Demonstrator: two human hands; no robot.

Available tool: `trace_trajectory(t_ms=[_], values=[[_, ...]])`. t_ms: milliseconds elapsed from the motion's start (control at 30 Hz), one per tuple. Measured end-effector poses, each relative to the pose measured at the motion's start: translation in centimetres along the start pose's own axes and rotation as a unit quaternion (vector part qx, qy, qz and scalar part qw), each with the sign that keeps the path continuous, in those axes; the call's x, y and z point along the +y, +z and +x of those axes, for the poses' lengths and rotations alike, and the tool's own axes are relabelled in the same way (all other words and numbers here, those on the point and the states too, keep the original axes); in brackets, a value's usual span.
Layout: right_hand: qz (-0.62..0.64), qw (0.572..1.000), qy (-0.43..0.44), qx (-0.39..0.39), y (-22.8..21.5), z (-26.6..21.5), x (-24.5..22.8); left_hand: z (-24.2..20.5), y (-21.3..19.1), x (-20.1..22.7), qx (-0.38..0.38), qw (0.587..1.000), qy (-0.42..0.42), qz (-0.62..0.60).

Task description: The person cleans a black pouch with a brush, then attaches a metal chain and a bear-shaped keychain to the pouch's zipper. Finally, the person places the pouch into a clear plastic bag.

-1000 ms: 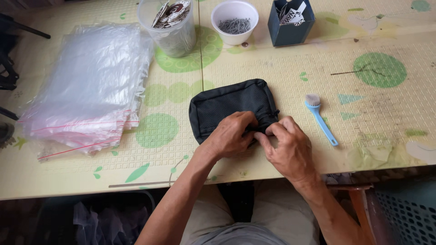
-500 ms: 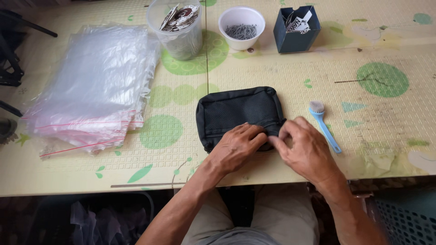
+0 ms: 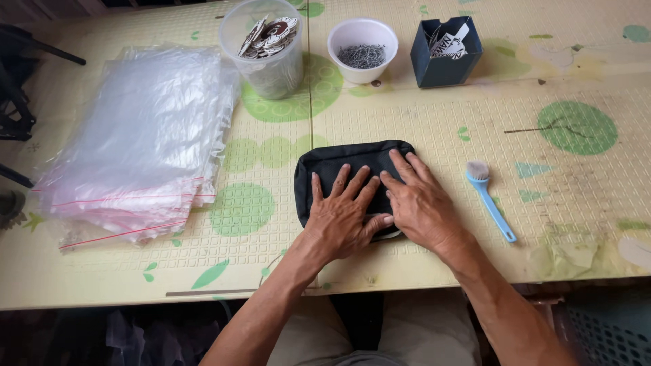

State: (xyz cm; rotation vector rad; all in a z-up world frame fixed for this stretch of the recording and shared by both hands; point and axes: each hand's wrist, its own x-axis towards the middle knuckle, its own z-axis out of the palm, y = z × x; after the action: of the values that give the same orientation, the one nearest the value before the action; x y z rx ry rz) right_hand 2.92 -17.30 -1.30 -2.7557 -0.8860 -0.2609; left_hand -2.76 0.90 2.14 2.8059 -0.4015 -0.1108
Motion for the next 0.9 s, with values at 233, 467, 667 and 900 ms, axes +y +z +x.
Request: trace_trajectory(t_ms=[233,467,667,900], values=[[-0.035,0.998,-0.01,-0.045,-1.1,1.6,1.2,1.0,-2.2,-0.2,-0.061,0.998,-0.012,-0.008],[0.175,0.982,0.067,0.028,-4.9,10.6,5.4,7.3,0.1,-7.0,0.135,0.99,-0.028,0.025],[0.226,0.961,0.134,0.091,-7.3,21.4,5.9,10.3,-1.1,-10.9,0.03,0.995,-0.033,-0.091],[0.136,0.951,0.277,-0.002,-4.4,30.1,5.0,10.5,-0.9,-13.6,0.096,0.966,0.049,-0.235]])
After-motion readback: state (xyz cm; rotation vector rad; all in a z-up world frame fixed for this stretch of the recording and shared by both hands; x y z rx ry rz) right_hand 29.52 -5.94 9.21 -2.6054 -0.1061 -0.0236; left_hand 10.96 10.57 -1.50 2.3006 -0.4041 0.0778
